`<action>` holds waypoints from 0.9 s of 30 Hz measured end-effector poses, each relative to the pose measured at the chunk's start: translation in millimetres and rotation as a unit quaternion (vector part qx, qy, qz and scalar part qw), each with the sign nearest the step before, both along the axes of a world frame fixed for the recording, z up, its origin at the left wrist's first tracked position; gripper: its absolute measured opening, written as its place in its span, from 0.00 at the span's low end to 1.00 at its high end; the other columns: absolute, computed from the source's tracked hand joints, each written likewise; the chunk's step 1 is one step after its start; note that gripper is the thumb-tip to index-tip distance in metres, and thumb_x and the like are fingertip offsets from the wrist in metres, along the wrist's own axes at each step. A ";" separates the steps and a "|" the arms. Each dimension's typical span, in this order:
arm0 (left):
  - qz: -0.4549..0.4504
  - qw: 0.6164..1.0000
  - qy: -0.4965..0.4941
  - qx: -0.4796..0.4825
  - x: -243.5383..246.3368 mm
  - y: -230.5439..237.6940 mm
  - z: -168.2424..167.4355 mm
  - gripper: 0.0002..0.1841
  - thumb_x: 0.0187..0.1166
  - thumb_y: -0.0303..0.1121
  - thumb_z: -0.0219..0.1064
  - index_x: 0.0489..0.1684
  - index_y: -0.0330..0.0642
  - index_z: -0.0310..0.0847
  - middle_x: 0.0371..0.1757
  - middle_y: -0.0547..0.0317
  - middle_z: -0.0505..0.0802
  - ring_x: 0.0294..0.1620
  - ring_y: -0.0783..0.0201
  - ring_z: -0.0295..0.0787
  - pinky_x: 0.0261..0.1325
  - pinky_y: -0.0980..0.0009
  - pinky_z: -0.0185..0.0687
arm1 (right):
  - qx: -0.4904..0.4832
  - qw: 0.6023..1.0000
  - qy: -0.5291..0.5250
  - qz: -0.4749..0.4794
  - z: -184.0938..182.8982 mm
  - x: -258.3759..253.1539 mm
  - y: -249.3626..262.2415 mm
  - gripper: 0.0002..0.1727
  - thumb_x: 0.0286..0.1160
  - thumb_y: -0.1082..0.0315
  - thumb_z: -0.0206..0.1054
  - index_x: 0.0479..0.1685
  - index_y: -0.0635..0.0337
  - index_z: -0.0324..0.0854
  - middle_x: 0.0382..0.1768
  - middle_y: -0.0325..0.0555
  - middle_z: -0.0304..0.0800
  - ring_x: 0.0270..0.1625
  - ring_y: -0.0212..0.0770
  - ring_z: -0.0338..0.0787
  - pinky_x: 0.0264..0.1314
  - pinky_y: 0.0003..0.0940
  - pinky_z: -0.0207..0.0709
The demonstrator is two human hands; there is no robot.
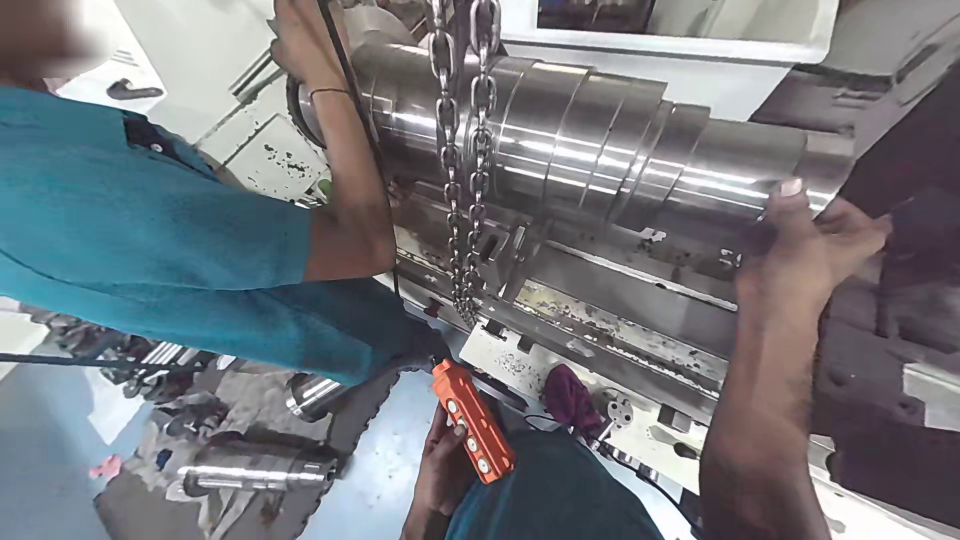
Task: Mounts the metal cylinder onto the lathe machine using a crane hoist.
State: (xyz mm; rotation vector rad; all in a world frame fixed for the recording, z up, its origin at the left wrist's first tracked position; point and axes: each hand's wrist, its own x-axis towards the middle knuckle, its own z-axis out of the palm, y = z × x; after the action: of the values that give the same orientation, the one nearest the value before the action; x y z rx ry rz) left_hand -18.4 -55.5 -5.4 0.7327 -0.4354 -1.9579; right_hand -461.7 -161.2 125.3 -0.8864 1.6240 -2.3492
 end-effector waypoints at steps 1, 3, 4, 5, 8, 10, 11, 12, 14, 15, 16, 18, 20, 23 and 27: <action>0.001 1.000 0.003 -0.001 -0.2 -0.2 -0.1 0.43 0.75 0.31 0.75 0.90 0.49 0.51 0.60 0.39 0.90 0.56 0.46 0.94 0.59 0.46 0.91 | -0.005 1.000 0.001 0.002 -0.7 -0.3 -0.3 0.11 0.69 0.68 0.78 0.31 0.48 0.78 0.28 0.29 0.89 0.34 0.31 0.91 0.47 0.35 0.90; 0.006 1.000 0.006 -0.003 -0.9 -1.0 0.0 0.43 0.74 0.30 0.75 0.89 0.49 0.51 0.60 0.40 0.90 0.56 0.46 0.94 0.60 0.46 0.90 | -0.013 1.000 0.001 0.006 0.3 0.8 -0.7 0.12 0.68 0.68 0.79 0.31 0.47 0.78 0.29 0.29 0.89 0.35 0.31 0.91 0.47 0.35 0.90; 0.008 1.000 0.003 -0.002 -1.2 -1.3 0.2 0.43 0.73 0.31 0.76 0.89 0.49 0.52 0.60 0.40 0.91 0.56 0.47 0.94 0.60 0.46 0.91 | -0.011 1.000 0.001 0.012 0.5 1.1 0.2 0.12 0.68 0.68 0.78 0.33 0.47 0.77 0.30 0.28 0.89 0.36 0.31 0.91 0.48 0.35 0.90; 0.010 1.000 0.001 -0.001 -1.1 -1.4 0.4 0.44 0.73 0.31 0.77 0.89 0.48 0.52 0.60 0.40 0.91 0.55 0.47 0.94 0.59 0.47 0.91 | -0.005 1.000 -0.002 0.017 0.0 1.3 1.6 0.11 0.69 0.67 0.78 0.34 0.46 0.78 0.31 0.28 0.89 0.37 0.30 0.91 0.49 0.34 0.90; 0.011 1.000 -0.004 0.002 -2.4 -2.5 2.4 0.46 0.72 0.31 0.77 0.91 0.46 0.50 0.59 0.41 0.91 0.55 0.48 0.94 0.59 0.48 0.91 | 0.007 1.000 -0.021 0.013 0.6 3.0 3.1 0.11 0.69 0.67 0.78 0.37 0.46 0.77 0.32 0.27 0.89 0.36 0.29 0.91 0.47 0.33 0.90; 0.012 1.000 -0.003 0.004 -2.3 -3.4 3.5 0.45 0.72 0.31 0.77 0.90 0.47 0.51 0.60 0.42 0.91 0.55 0.49 0.94 0.59 0.49 0.91 | 0.013 0.999 -0.031 0.012 3.2 7.1 3.4 0.13 0.68 0.67 0.78 0.40 0.47 0.76 0.34 0.27 0.88 0.38 0.29 0.90 0.49 0.32 0.89; 0.014 1.000 -0.002 0.002 -2.2 -3.8 4.1 0.45 0.72 0.31 0.77 0.89 0.47 0.51 0.60 0.42 0.91 0.55 0.49 0.94 0.59 0.49 0.91 | 0.011 0.999 -0.033 0.010 4.9 9.1 2.5 0.12 0.68 0.69 0.78 0.40 0.48 0.77 0.35 0.27 0.88 0.39 0.29 0.91 0.50 0.33 0.89; 0.014 1.000 0.002 -0.003 -1.5 -3.7 3.9 0.43 0.73 0.31 0.76 0.89 0.47 0.52 0.60 0.41 0.91 0.56 0.48 0.94 0.60 0.48 0.90 | 0.012 0.999 -0.034 0.006 5.4 9.7 1.6 0.12 0.69 0.70 0.77 0.40 0.49 0.77 0.34 0.28 0.88 0.39 0.30 0.91 0.51 0.33 0.89; 0.010 1.000 0.005 -0.013 0.2 -3.6 1.9 0.41 0.76 0.30 0.73 0.89 0.46 0.53 0.61 0.39 0.91 0.57 0.47 0.93 0.61 0.47 0.89 | 0.017 0.999 -0.033 -0.003 4.1 8.0 0.2 0.11 0.69 0.71 0.76 0.40 0.52 0.78 0.34 0.29 0.88 0.39 0.30 0.91 0.52 0.34 0.89; 0.010 1.000 0.006 -0.012 0.5 -3.4 1.6 0.40 0.76 0.29 0.72 0.90 0.46 0.53 0.61 0.38 0.91 0.57 0.46 0.93 0.62 0.47 0.89 | 0.016 0.999 -0.031 -0.002 3.1 6.6 -0.1 0.11 0.69 0.71 0.77 0.39 0.53 0.77 0.34 0.30 0.88 0.39 0.31 0.91 0.51 0.35 0.89; 0.011 1.000 0.007 -0.006 0.7 -2.8 2.2 0.40 0.77 0.29 0.70 0.90 0.47 0.52 0.61 0.38 0.91 0.57 0.46 0.93 0.62 0.46 0.89 | 0.012 1.000 -0.027 0.000 2.7 5.9 0.4 0.11 0.68 0.72 0.77 0.39 0.53 0.77 0.34 0.31 0.88 0.39 0.31 0.91 0.51 0.35 0.90; 0.006 1.000 -0.013 0.007 0.8 -2.4 3.2 0.41 0.78 0.28 0.66 0.92 0.48 0.46 0.60 0.39 0.91 0.56 0.46 0.94 0.60 0.46 0.90 | 0.012 1.000 -0.022 -0.004 5.3 6.9 0.4 0.11 0.68 0.72 0.77 0.39 0.54 0.77 0.33 0.30 0.88 0.38 0.30 0.91 0.50 0.33 0.90; 0.004 1.000 -0.016 0.013 1.0 -2.2 2.1 0.41 0.78 0.27 0.64 0.93 0.49 0.44 0.60 0.39 0.91 0.55 0.46 0.94 0.60 0.47 0.90 | 0.017 1.000 -0.018 -0.011 9.3 9.5 0.2 0.11 0.68 0.74 0.76 0.37 0.55 0.77 0.30 0.30 0.87 0.36 0.29 0.90 0.48 0.30 0.89; 0.005 1.000 -0.003 0.007 2.2 -2.2 -2.4 0.42 0.78 0.28 0.66 0.93 0.48 0.45 0.62 0.38 0.90 0.56 0.46 0.93 0.61 0.46 0.89 | 0.030 0.999 -0.007 -0.015 13.5 11.1 0.3 0.08 0.69 0.74 0.74 0.35 0.55 0.78 0.28 0.28 0.85 0.33 0.26 0.88 0.45 0.27 0.88; 0.010 1.000 -0.005 0.007 3.0 -1.2 -2.0 0.39 0.79 0.26 0.62 0.92 0.47 0.46 0.61 0.39 0.91 0.57 0.46 0.93 0.63 0.47 0.88 | 0.043 0.999 0.005 -0.006 18.5 13.1 1.6 0.06 0.71 0.72 0.73 0.35 0.57 0.79 0.27 0.28 0.85 0.33 0.26 0.88 0.46 0.27 0.88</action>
State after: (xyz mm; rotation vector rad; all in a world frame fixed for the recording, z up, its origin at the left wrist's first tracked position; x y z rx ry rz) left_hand -15.5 -56.7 -7.4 0.7528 -0.4183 -1.9411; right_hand -448.6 -159.6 143.9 -0.8740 1.7244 -2.2664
